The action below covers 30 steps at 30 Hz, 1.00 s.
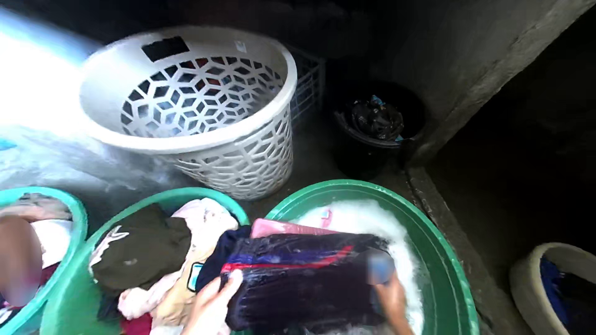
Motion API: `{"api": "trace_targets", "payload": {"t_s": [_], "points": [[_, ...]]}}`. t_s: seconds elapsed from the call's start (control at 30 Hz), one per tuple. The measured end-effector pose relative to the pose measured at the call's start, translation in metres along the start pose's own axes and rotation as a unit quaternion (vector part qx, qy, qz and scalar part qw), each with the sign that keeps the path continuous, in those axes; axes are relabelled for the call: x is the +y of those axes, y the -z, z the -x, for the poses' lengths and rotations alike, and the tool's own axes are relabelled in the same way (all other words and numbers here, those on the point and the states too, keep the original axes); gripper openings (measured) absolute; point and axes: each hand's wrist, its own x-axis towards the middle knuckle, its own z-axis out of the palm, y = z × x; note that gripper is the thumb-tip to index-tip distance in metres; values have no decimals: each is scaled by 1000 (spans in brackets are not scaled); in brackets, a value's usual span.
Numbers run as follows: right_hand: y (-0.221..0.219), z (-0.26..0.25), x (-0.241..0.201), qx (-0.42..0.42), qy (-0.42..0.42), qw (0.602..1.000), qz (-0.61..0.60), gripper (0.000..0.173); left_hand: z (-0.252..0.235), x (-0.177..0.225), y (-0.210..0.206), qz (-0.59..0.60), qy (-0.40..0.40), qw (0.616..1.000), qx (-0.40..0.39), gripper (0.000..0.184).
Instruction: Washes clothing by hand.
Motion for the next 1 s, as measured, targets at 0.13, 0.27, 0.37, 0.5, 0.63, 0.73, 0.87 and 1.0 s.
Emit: {"api": "trace_targets", "payload": {"t_s": [0.13, 0.27, 0.37, 0.5, 0.63, 0.73, 0.87, 1.0], "points": [[15, 0, 48, 82, -112, 915, -378, 39, -6, -16, 7, -103, -85, 974, -182, 43], [-18, 85, 11, -17, -183, 785, -591, 37, -7, -54, -1, -425, -18, 837, -345, 41], [-17, 93, 11, -64, -216, 777, -588, 35, 6, -48, -9, -379, 39, 802, -460, 24], [56, 92, 17, -51, -67, 767, -636, 33, 38, 9, -1, -190, -123, 865, -447, 15], [134, 63, -28, -37, 82, 779, -621, 43, 64, 81, 6, -66, -291, 866, -402, 24], [166, 32, -75, -59, 145, 802, -576, 65, 71, 102, 11, -7, -331, 874, -356, 28], [163, -14, -126, -63, 118, 878, -460, 39, 58, 71, 7, 122, -220, 934, -256, 34], [72, -28, -167, -158, 42, 956, -244, 65, 21, -15, -15, 42, 55, 987, -145, 36]]}}
